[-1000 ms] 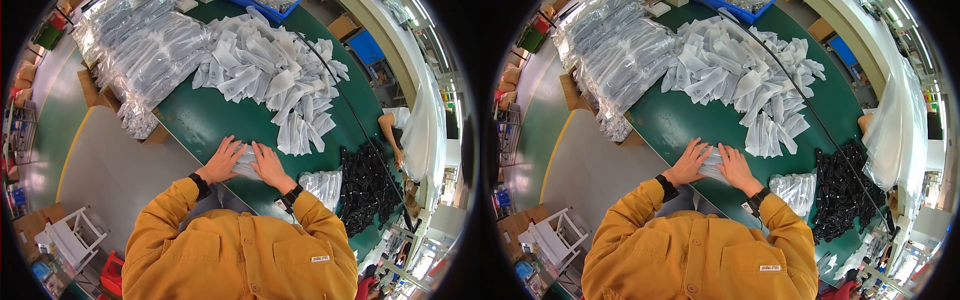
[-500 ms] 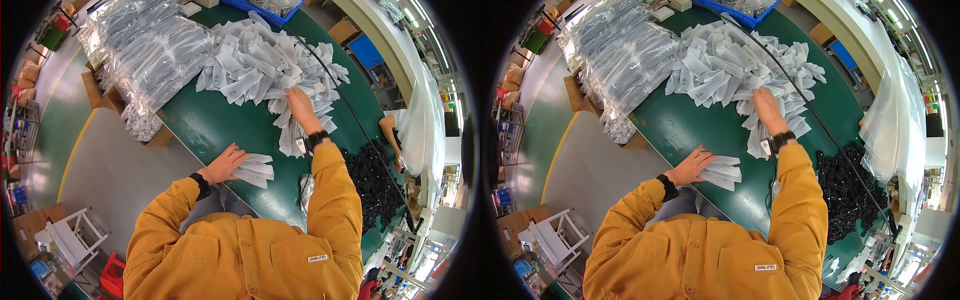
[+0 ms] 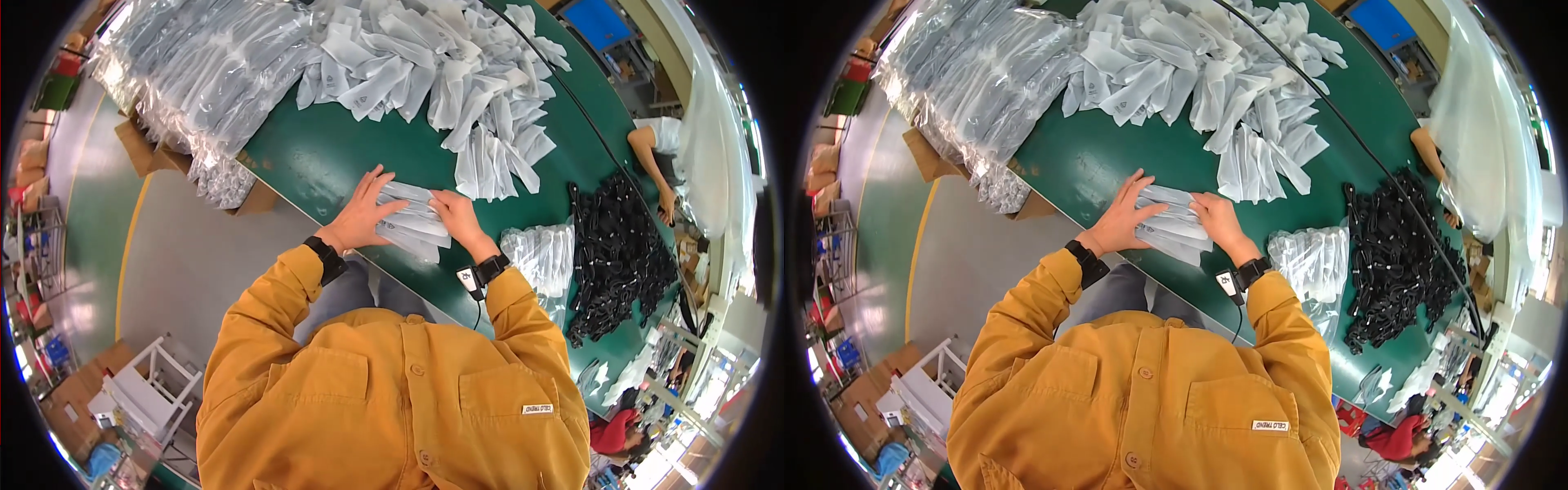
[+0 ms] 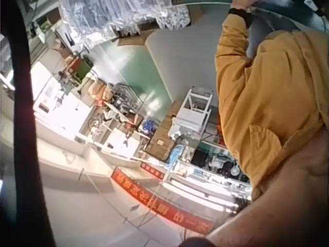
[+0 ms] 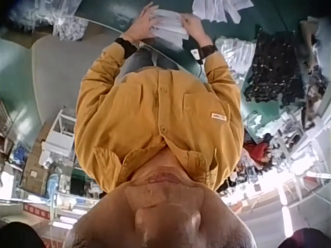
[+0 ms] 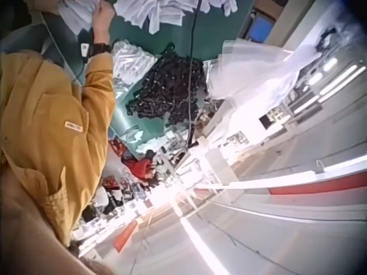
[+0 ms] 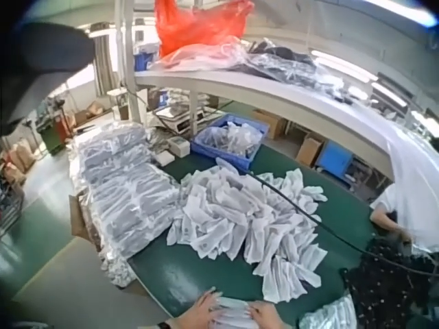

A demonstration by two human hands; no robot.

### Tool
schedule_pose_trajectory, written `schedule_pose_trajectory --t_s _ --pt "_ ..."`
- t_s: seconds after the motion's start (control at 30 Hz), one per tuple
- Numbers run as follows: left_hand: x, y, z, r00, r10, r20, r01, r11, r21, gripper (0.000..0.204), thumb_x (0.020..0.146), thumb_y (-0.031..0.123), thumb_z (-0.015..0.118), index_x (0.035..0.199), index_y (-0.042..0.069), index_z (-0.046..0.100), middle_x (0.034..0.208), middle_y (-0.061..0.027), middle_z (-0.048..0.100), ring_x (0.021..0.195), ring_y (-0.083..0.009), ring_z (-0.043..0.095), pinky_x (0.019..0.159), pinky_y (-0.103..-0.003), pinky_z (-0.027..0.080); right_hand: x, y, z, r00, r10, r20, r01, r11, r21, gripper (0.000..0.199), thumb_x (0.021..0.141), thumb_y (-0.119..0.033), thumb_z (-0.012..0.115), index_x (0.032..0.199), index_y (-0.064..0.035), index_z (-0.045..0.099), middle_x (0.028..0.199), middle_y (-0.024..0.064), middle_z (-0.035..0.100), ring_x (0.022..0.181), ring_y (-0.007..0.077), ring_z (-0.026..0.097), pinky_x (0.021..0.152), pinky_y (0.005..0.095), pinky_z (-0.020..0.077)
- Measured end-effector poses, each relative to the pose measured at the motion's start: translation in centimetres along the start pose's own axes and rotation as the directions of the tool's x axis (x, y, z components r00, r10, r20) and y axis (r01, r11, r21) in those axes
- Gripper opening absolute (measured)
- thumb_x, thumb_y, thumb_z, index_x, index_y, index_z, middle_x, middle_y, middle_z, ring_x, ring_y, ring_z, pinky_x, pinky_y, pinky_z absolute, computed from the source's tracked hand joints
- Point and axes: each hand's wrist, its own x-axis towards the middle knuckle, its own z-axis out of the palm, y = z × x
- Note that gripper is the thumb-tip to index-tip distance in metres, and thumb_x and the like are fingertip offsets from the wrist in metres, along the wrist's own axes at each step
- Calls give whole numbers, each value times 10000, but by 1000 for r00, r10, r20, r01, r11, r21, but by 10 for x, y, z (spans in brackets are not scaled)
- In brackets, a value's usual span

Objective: Packaging plastic parts into plastic bags.

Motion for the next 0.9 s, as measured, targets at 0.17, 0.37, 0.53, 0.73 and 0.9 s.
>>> schedule_pose_trajectory --t_s 0.17,0.37,0.53,0.73,0.9 --pt "-4 -9 7 996 29 83 -23 997 -78 765 549 204 865 1244 130 554 1394 -189 328 1325 -442 297 1077 -495 349 -14 -29 -13 989 -142 -42 126 956 -267 488 801 -237 722 1220 -20 596 1172 164 580 1047 335 558 878 419 464" --pt "0 -1 17 996 54 -68 -66 981 -182 658 667 186 796 1243 56 505 1361 -191 358 1286 -431 338 1068 -474 349 -26 -61 9 932 -350 91 356 844 -402 939 641 -356 830 1428 -91 392 1415 174 392 1293 395 367 1018 509 353" --pt "11 -6 48 930 -215 -297 123 946 -301 375 854 99 603 1204 12 498 1261 -201 468 1192 -388 445 1023 -438 373 -10 -44 23 944 -317 92 326 850 -414 1021 592 -347 856 1449 -99 359 1340 168 434 1243 376 402 998 512 360" --pt "20 -27 46 949 -190 -253 90 929 -358 237 943 66 473 1167 7 525 1159 -182 551 1078 -346 533 984 -392 404 -24 -45 43 957 -264 -116 201 900 -387 980 597 -274 853 1439 -100 381 1232 156 468 1133 359 444 942 459 415" --pt "19 34 55 946 -325 17 224 613 -757 225 949 35 470 1163 7 532 1116 -144 551 1038 -260 550 940 -343 436 -102 -46 30 983 -42 -177 7 981 -195 948 615 -269 851 1435 -105 405 1185 163 485 1104 361 466 930 436 436"
